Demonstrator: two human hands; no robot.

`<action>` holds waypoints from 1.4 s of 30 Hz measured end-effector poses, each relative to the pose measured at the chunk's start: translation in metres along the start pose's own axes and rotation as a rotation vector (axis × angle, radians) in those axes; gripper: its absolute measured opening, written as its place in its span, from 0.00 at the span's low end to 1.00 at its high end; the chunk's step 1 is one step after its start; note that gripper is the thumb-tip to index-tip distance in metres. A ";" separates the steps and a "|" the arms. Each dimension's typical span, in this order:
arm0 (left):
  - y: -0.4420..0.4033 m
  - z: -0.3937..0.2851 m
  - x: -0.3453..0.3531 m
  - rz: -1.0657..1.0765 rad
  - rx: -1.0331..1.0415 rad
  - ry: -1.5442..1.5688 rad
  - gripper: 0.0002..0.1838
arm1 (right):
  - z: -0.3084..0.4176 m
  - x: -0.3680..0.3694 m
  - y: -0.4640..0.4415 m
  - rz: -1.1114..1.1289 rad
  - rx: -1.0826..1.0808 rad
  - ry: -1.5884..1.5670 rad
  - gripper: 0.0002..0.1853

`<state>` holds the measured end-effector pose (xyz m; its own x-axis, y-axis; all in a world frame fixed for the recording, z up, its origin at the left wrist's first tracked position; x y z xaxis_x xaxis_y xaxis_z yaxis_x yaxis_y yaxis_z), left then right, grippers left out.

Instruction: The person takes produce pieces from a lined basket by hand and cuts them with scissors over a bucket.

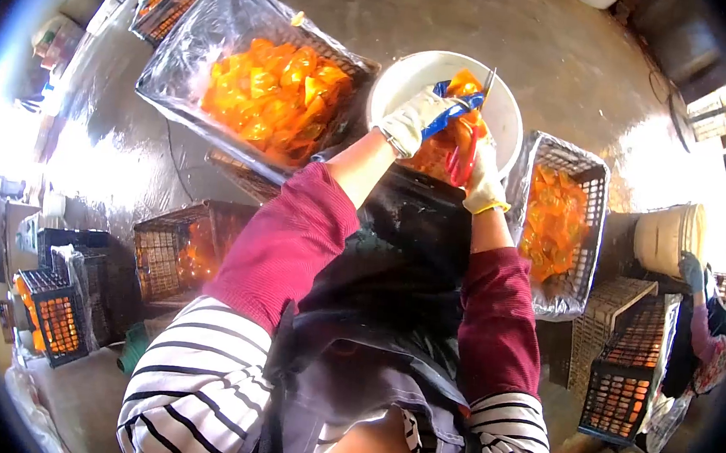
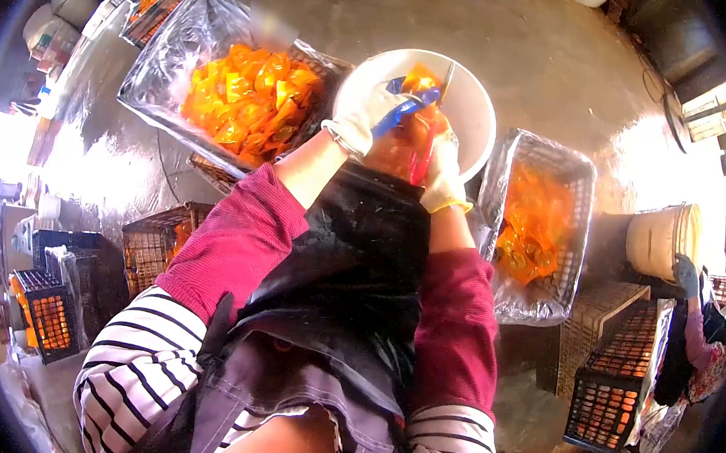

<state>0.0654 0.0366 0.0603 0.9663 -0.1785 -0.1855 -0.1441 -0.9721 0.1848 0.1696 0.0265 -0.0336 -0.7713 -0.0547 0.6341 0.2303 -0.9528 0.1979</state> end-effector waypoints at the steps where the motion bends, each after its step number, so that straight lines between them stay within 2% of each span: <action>1: 0.002 0.000 0.000 0.003 -0.123 -0.093 0.19 | 0.001 0.004 0.001 -0.003 0.013 -0.002 0.20; 4: -0.016 0.013 -0.004 -0.047 0.002 -0.133 0.20 | -0.007 -0.002 -0.008 -0.066 0.046 -0.042 0.19; 5: -0.027 0.037 -0.006 -0.087 -0.018 0.144 0.20 | -0.002 0.008 0.004 -0.057 0.115 0.073 0.18; 7: -0.063 0.096 -0.037 -0.192 -0.023 0.182 0.21 | 0.014 0.021 0.013 -0.114 0.096 0.242 0.18; 8: -0.062 0.097 -0.051 -0.244 -0.023 0.203 0.22 | 0.010 0.015 0.005 -0.088 0.075 0.340 0.19; 9: -0.056 0.092 -0.061 -0.257 0.084 0.411 0.24 | 0.007 0.008 -0.002 -0.064 0.052 0.438 0.20; 10: -0.030 0.085 -0.080 -0.420 -0.239 0.280 0.26 | 0.014 0.006 -0.001 -0.080 0.043 0.677 0.18; 12: -0.043 0.113 -0.112 -0.512 -0.186 0.270 0.27 | 0.027 0.012 0.002 -0.091 0.017 1.158 0.16; 13: -0.048 0.120 -0.117 -0.522 -0.069 0.424 0.27 | 0.009 -0.009 -0.008 -0.074 -0.034 1.060 0.14; 15: -0.064 0.152 -0.116 -0.483 -0.110 0.705 0.27 | -0.004 -0.002 -0.009 -0.001 0.015 1.125 0.13; 17: -0.048 0.123 -0.116 -0.511 -0.060 0.401 0.43 | -0.007 0.006 -0.004 0.072 0.037 1.138 0.12; 20: -0.030 0.086 -0.112 -0.363 -0.094 -0.007 0.40 | -0.031 0.006 -0.014 0.242 0.096 0.807 0.15; 21: -0.046 0.095 -0.109 -0.333 0.123 -0.188 0.31 | -0.036 0.000 -0.015 0.240 0.132 0.771 0.15; 22: -0.032 0.075 -0.107 -0.362 -0.160 -0.214 0.34 | -0.036 0.007 -0.010 0.238 0.167 0.735 0.14; 24: -0.044 0.086 -0.099 -0.341 -0.063 -0.344 0.31 | -0.038 0.010 -0.008 0.213 0.187 0.691 0.14; 26: -0.037 0.083 -0.096 -0.345 -0.074 -0.197 0.31 | -0.041 0.003 -0.011 0.170 0.158 0.669 0.13; 28: -0.053 0.097 -0.093 -0.276 -0.057 -0.022 0.34 | -0.020 0.020 0.005 0.111 0.248 0.652 0.13; 29: -0.042 0.091 -0.090 -0.264 -0.096 0.366 0.27 | -0.012 0.024 0.011 0.079 0.288 0.640 0.12; 31: -0.043 0.088 -0.072 -0.076 0.024 0.833 0.22 | -0.002 0.013 0.005 -0.055 0.177 0.711 0.14; 32: -0.023 0.060 -0.062 0.054 0.050 0.946 0.21 | 0.001 0.006 -0.001 -0.120 0.120 0.744 0.16; 33: -0.050 0.108 -0.057 0.093 -0.148 0.763 0.22 | -0.002 -0.005 -0.010 -0.088 -0.011 0.639 0.14; 34: -0.048 0.086 -0.057 0.009 0.068 0.405 0.22 | -0.001 -0.005 -0.011 -0.099 -0.013 0.702 0.14; 36: -0.051 0.104 -0.047 -0.037 -0.100 0.672 0.22 | 0.000 -0.004 -0.010 -0.121 -0.009 0.832 0.15; 39: -0.039 0.087 -0.050 -0.084 -0.254 0.138 0.23 | 0.002 -0.001 -0.007 -0.138 0.002 0.897 0.16; 42: -0.062 0.113 -0.058 -0.218 -0.045 0.296 0.22 | 0.008 0.010 0.000 -0.161 0.095 0.962 0.15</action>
<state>-0.0058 0.0903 -0.0495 0.9941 0.0904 0.0605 0.0755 -0.9737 0.2151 0.1669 0.0286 -0.0213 -0.9423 -0.1867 -0.2779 0.0941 -0.9444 0.3152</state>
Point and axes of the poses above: each hand's wrist, its own y-axis away from the middle knuckle, its own x-axis out of the palm, z = x × y, the point moved 8 cm from there along -y, towards the middle knuckle, and after that the axes turned 1 degree about -x, right-handed, at the moved point
